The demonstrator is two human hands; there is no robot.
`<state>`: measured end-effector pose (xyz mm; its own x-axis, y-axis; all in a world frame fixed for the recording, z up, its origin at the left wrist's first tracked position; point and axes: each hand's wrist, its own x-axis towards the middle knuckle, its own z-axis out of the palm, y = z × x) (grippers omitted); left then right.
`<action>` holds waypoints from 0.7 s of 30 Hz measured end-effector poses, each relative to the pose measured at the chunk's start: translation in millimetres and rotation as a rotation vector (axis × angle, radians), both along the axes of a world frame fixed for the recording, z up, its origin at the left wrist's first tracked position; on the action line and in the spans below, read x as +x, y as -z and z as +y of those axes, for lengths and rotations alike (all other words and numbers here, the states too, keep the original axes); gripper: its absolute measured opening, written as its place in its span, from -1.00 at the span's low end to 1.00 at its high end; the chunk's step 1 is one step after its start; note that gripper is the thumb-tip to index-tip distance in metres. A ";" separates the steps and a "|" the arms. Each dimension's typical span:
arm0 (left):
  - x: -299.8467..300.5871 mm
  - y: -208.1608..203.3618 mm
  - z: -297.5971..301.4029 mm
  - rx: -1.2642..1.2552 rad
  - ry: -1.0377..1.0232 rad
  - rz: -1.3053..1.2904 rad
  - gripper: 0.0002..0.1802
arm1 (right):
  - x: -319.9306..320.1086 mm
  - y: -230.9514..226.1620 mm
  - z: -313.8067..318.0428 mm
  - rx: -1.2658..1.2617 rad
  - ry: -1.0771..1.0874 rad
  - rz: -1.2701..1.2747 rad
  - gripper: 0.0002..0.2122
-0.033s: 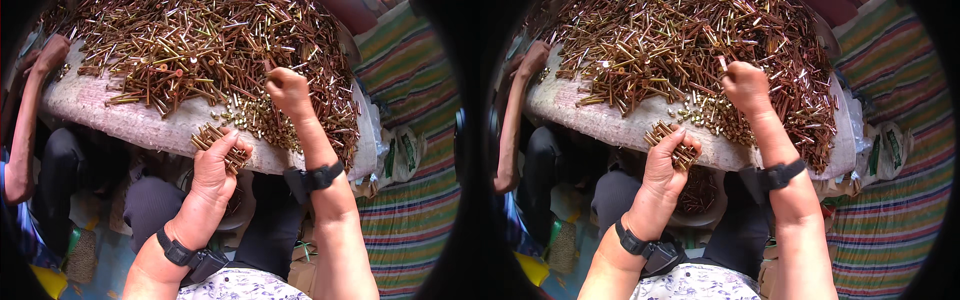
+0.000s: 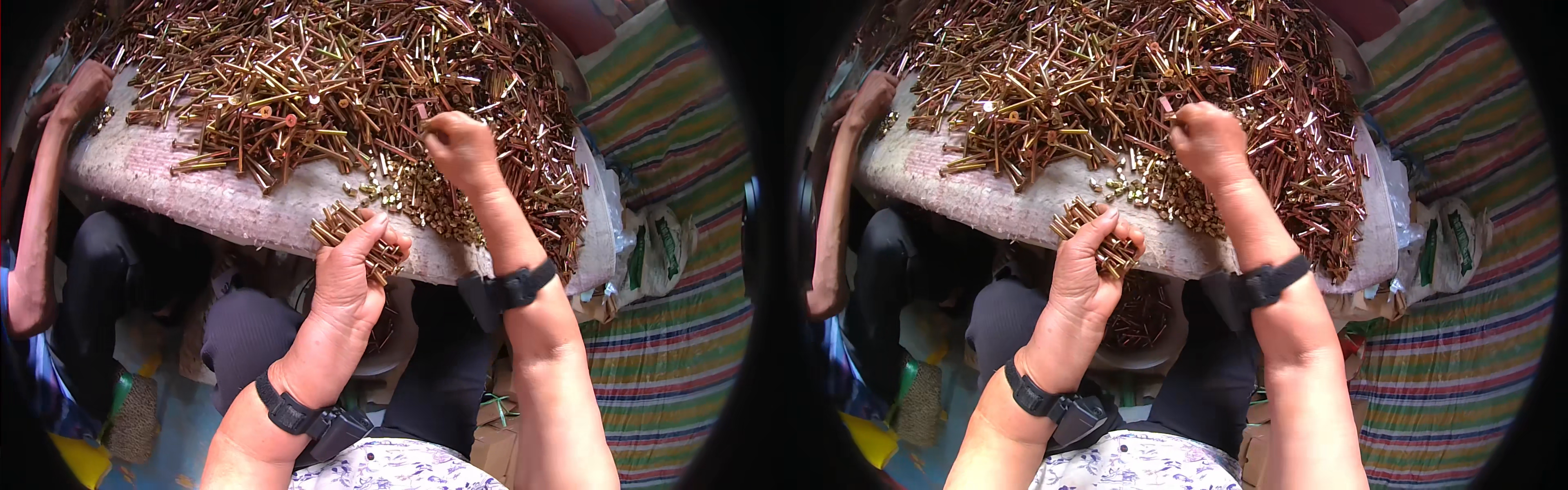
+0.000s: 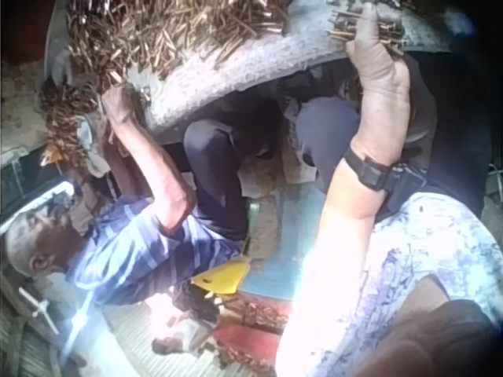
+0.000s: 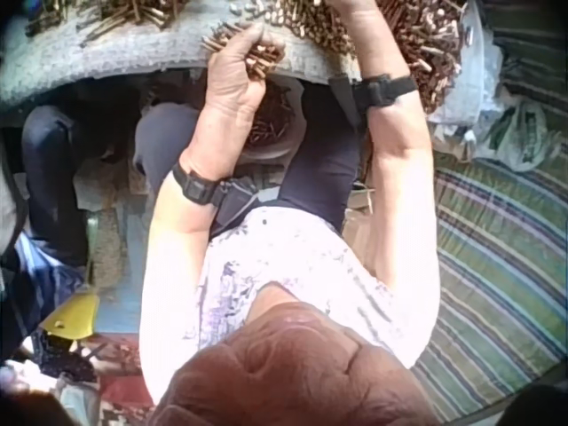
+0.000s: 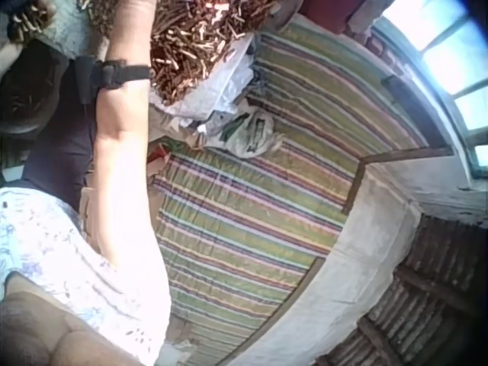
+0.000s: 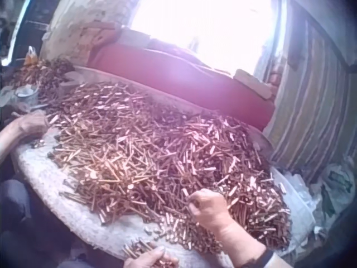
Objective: Manually insert small metal fittings into copper tubes and organize them on a workbench.
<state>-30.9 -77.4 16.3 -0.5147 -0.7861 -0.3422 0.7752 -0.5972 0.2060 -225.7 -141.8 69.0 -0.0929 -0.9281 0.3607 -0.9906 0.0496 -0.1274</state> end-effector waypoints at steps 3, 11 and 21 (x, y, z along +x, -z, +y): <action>-1.0 0.8 0.2 -0.006 0.013 0.008 -0.89 | 14.6 9.3 -2.2 0.122 0.113 0.242 -0.86; 0.0 0.8 -0.8 -0.050 0.052 0.071 -0.85 | 10.2 -30.1 18.3 0.115 0.057 -0.141 -0.85; -3.1 1.8 -0.3 -0.082 -0.001 0.049 -0.79 | 30.8 -17.5 0.1 0.132 0.221 -0.282 -0.61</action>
